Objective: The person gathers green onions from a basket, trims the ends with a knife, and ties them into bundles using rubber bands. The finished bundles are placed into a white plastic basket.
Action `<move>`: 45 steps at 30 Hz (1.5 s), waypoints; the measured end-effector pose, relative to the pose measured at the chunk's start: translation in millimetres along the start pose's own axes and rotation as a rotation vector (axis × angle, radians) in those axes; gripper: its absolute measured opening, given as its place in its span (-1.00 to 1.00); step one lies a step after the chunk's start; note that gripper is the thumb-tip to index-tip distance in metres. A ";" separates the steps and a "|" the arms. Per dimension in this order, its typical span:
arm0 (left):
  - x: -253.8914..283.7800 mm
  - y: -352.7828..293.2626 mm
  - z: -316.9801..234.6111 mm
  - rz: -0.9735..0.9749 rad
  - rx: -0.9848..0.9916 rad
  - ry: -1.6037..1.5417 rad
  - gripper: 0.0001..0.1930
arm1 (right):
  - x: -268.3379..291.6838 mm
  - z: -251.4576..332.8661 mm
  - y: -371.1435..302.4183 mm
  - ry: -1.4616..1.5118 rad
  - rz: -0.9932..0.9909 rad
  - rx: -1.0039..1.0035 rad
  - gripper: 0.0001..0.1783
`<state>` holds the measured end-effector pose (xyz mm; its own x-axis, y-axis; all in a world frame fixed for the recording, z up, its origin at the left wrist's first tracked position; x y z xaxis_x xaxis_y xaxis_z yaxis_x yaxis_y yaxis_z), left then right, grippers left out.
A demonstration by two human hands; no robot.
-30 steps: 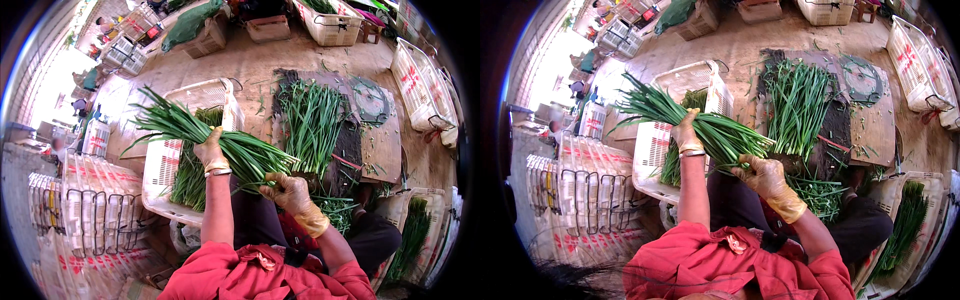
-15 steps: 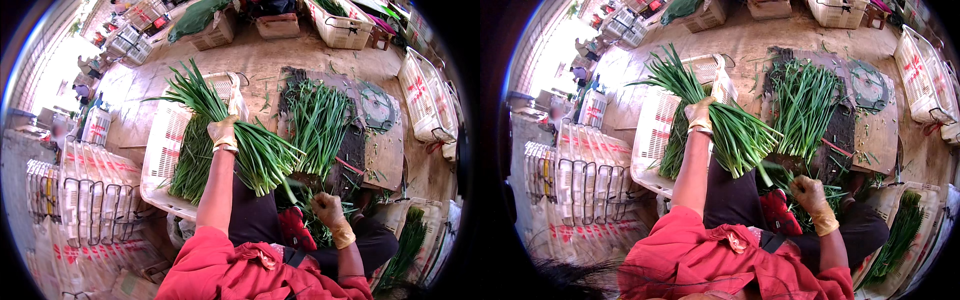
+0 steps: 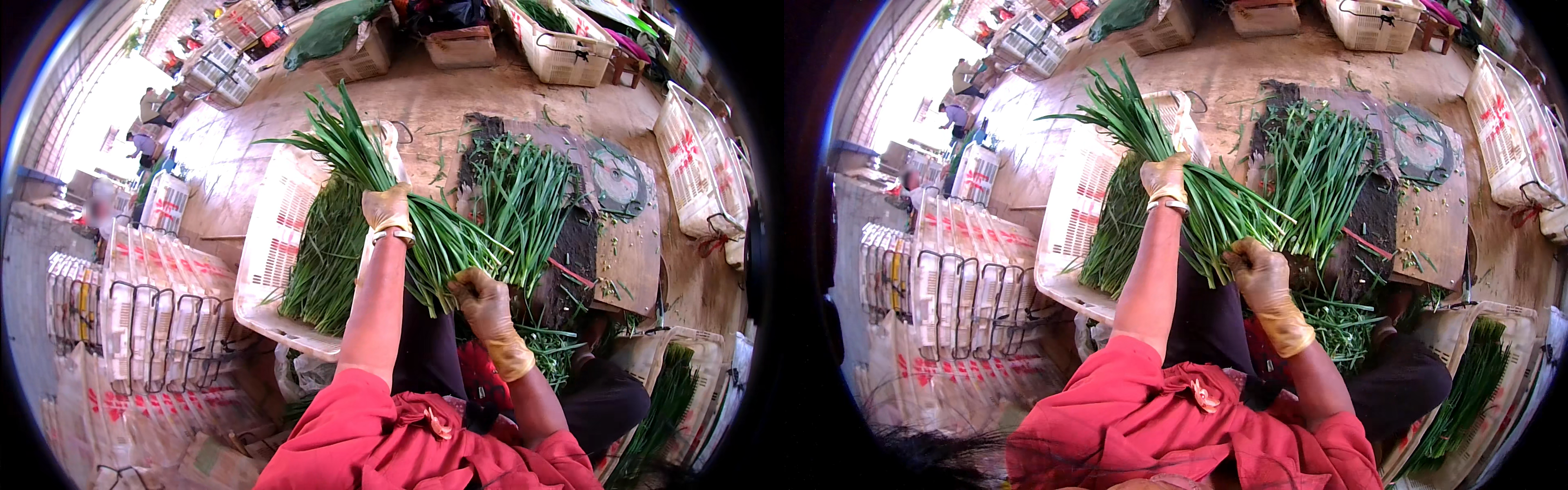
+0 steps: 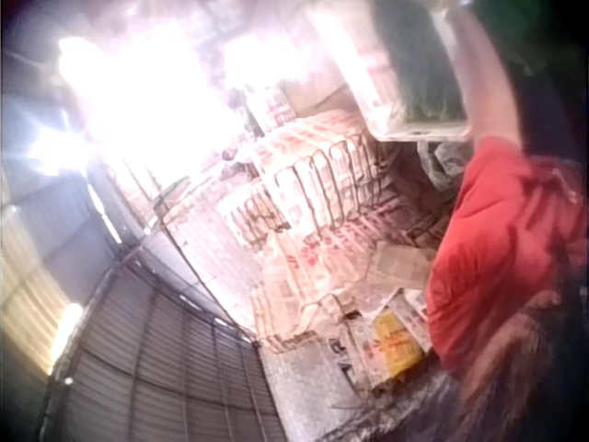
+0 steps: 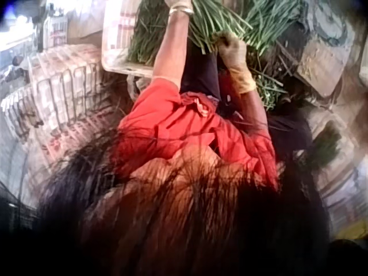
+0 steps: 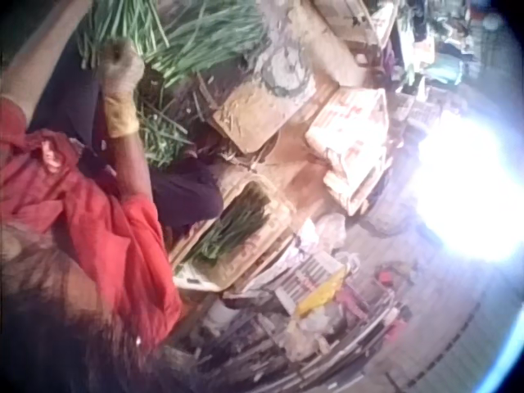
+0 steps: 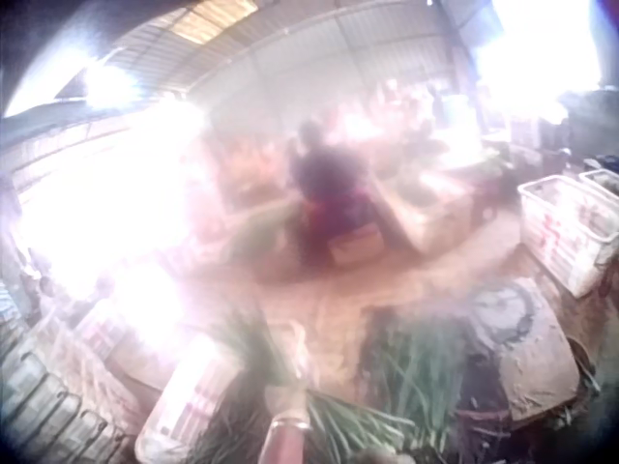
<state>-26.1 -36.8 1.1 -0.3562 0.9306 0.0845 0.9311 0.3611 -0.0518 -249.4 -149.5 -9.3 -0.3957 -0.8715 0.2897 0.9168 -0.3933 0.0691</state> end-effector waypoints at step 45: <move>20.2 24.1 46.0 -0.049 0.320 0.003 -0.57 | -13.4 23.6 -20.1 -1.177 0.428 0.485 -0.96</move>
<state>-14.5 -6.6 -44.1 -0.3995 0.9115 0.0980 0.8403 0.4068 -0.3582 -261.2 -123.0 7.9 -0.0188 -0.0348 0.9992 0.9793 0.2009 0.0254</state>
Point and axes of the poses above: each hand's wrist, its own y-axis towards the middle knuckle, its own x-axis out of the back of the hand, z = x × y, the point moved 3 cm from there along y, towards the middle knuckle, and after that the axes turned 3 degrees about -y, right-handed, at the moved point
